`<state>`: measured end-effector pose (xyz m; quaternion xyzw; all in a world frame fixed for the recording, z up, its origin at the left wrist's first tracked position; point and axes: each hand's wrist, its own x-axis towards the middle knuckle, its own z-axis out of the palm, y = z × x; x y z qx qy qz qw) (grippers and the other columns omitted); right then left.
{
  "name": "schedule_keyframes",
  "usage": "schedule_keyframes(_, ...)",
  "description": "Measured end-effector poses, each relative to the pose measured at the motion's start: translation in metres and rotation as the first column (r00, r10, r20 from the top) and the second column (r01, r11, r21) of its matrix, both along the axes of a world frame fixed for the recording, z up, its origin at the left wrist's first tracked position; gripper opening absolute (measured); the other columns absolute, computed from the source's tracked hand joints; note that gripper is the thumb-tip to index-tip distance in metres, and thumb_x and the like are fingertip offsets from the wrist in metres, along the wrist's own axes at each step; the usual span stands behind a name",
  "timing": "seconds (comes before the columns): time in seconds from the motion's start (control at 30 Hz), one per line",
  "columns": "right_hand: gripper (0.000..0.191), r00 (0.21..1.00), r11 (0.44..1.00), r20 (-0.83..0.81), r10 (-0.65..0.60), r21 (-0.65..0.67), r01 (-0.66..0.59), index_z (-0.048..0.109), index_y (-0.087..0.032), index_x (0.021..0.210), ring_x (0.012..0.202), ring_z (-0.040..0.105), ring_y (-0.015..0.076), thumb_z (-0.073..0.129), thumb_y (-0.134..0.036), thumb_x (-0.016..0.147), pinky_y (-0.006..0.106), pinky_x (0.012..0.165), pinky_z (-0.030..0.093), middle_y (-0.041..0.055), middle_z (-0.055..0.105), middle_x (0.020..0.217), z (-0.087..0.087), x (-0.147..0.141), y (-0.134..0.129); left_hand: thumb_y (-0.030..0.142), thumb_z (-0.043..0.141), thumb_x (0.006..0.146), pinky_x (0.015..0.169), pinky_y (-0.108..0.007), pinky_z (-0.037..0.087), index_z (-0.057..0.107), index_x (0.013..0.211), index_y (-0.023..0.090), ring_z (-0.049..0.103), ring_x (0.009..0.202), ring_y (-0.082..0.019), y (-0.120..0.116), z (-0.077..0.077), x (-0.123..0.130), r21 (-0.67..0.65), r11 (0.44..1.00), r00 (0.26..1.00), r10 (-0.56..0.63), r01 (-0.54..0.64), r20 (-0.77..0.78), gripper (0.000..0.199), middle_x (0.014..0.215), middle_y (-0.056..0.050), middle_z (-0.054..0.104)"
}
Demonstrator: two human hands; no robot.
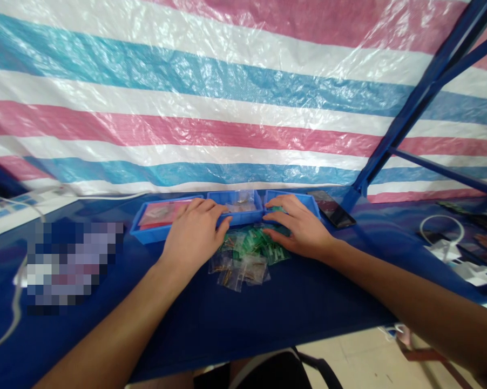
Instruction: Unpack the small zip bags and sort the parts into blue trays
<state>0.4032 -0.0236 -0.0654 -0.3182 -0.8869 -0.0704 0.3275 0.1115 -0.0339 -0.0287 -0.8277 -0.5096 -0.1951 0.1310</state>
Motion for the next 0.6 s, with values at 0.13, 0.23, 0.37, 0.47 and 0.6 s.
schedule_keyframes(0.13,0.013,1.0,0.999,-0.014,0.011,-0.045,-0.012,0.08,-0.026,0.108,0.14,0.059,0.035,0.067,-0.026,0.105,0.059,0.119,0.052,0.0119,0.07,0.14,0.0,0.0,0.001,0.032,0.056,0.109,0.115,-0.056,0.049,0.075,0.129,0.016,0.063,0.129,-0.036,-0.004,0.0,0.007,0.066,0.987,0.975,-0.154,0.145,0.158,0.032,0.127,-0.014,0.076)
schedule_keyframes(0.23,0.012,0.986,0.996,-0.163,0.031,-0.075,-0.044,0.077,-0.026,0.108,0.132,0.066,0.0324,0.065,-0.025,0.106,0.056,0.117,0.053,0.011,0.075,0.131,0.004,-0.003,-0.005,0.029,0.058,0.109,0.12,-0.05,0.048,0.076,0.118,0.02,0.064,0.13,-0.031,-0.008,0.0,0.014,0.068,0.927,0.885,-0.373,0.369,0.278,0.022,0.129,-0.011,0.076)
schedule_keyframes(0.37,0.012,0.922,0.968,-0.388,0.018,-0.223,-0.113,0.074,-0.025,0.111,0.112,0.075,0.0271,0.063,-0.028,0.108,0.046,0.104,0.06,0.009,0.079,0.114,0.005,-0.007,-0.017,0.029,0.059,0.11,0.12,-0.048,0.049,0.075,0.115,0.023,0.067,0.131,-0.028,-0.012,-0.002,0.023,0.024,0.826,0.763,-0.53,0.563,0.369,0.018,0.127,-0.01,0.079)
schedule_keyframes(0.47,0.014,0.865,0.92,-0.5,-0.048,-0.36,-0.157,0.074,-0.025,0.11,0.101,0.077,0.0246,0.066,-0.036,0.108,0.04,0.094,0.062,0.0078,0.081,0.108,-0.002,-0.009,-0.021,0.032,0.059,0.11,0.116,-0.046,0.053,0.074,0.117,0.023,0.072,0.123,-0.027,-0.015,-0.005,0.026,-0.032,0.806,0.744,-0.528,0.591,0.409,0.019,0.12,-0.009,0.081)
schedule_keyframes(0.6,0.017,0.8,0.84,-0.596,-0.071,-0.468,-0.274,0.073,-0.024,0.109,0.09,0.079,0.0221,0.071,-0.04,0.105,0.036,0.086,0.064,0.005,0.082,0.096,-0.011,-0.013,-0.02,0.036,0.065,0.107,0.088,-0.034,0.062,0.071,0.125,0.024,0.077,0.114,-0.025,-0.018,-0.008,0.027,-0.122,0.841,0.755,-0.396,0.526,0.523,0.022,0.121,-0.007,0.081)
